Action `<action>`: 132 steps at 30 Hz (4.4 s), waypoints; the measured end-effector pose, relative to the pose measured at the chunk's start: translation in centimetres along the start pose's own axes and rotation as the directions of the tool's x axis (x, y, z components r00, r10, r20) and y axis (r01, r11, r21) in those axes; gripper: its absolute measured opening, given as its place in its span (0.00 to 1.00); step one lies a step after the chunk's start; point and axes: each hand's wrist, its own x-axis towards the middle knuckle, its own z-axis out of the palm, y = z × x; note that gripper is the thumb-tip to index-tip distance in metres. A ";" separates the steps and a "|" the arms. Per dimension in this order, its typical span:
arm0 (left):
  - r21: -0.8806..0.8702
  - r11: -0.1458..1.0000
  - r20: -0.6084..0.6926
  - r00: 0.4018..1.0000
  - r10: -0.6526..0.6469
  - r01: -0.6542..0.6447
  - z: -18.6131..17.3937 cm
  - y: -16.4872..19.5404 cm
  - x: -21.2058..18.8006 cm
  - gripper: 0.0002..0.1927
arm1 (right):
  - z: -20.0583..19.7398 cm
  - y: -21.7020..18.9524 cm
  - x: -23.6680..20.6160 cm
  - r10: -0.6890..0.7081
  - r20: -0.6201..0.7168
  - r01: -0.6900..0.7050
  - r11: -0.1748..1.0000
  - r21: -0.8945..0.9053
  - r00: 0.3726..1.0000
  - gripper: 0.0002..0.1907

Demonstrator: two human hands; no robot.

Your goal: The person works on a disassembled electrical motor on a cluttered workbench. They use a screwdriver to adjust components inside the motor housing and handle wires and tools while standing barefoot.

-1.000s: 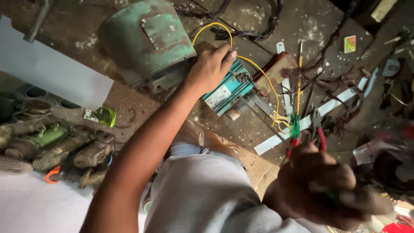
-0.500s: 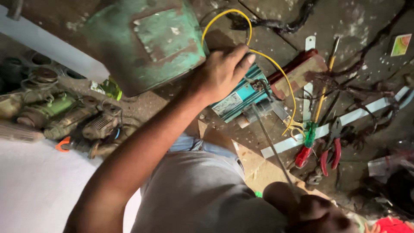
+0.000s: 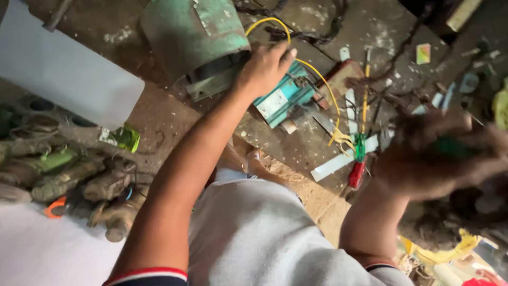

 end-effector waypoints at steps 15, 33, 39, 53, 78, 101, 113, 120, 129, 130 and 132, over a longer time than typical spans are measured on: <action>0.306 0.869 0.064 0.919 0.388 -0.389 -2.0 0.5 0.2 0.25 | -11.6 3.0 -11.7 0.192 0.195 0.006 0.697 -0.717 0.962 0.16; 0.435 0.789 0.339 0.891 0.302 -0.433 -1.5 3.0 -0.1 0.26 | -25.9 9.0 -15.0 0.455 0.179 0.175 0.051 -0.983 0.872 0.24; 0.520 0.635 0.316 0.819 0.479 -0.571 0.3 2.8 -0.8 0.28 | -24.6 6.8 -11.7 0.534 0.060 0.002 0.108 -0.994 0.843 0.20; 0.415 0.744 0.330 0.848 0.414 -0.524 0.6 1.9 -0.4 0.24 | -8.3 4.3 -13.0 0.645 0.764 0.075 0.763 -0.642 -0.014 0.28; 0.431 0.729 0.282 0.847 0.450 -0.531 1.1 1.9 -0.2 0.24 | -9.2 6.8 -19.8 0.829 0.555 -0.135 0.559 -0.818 0.069 0.31; 0.436 0.740 0.187 0.856 0.483 -0.513 2.0 2.1 -0.8 0.20 | -1.3 6.3 -31.0 0.953 0.013 -0.910 0.294 -0.293 0.303 0.28; 0.431 0.721 0.202 0.836 0.510 -0.543 1.4 2.2 -1.0 0.21 | 0.6 8.9 -29.1 0.915 -0.116 -0.897 0.344 -0.277 0.387 0.22; 0.467 0.677 0.203 0.814 0.544 -0.569 1.6 1.8 -0.8 0.21 | -4.0 -0.3 -30.7 0.714 0.123 -0.242 0.386 -0.890 0.689 0.31; 0.452 0.651 0.409 0.790 0.457 -0.610 7.5 4.8 -0.6 0.14 | -7.7 -3.1 -28.3 0.702 -0.124 -0.335 0.170 -0.927 0.702 0.30; 0.413 0.700 0.378 0.809 0.451 -0.583 7.9 5.4 -0.7 0.12 | -8.2 -3.3 -28.0 0.741 -0.179 -0.354 0.084 -0.931 0.648 0.30; 0.239 0.873 0.301 0.887 0.349 -0.424 7.9 6.0 -0.9 0.10 | -9.7 -3.5 -27.2 0.796 -0.282 -0.359 -0.087 -0.929 0.536 0.29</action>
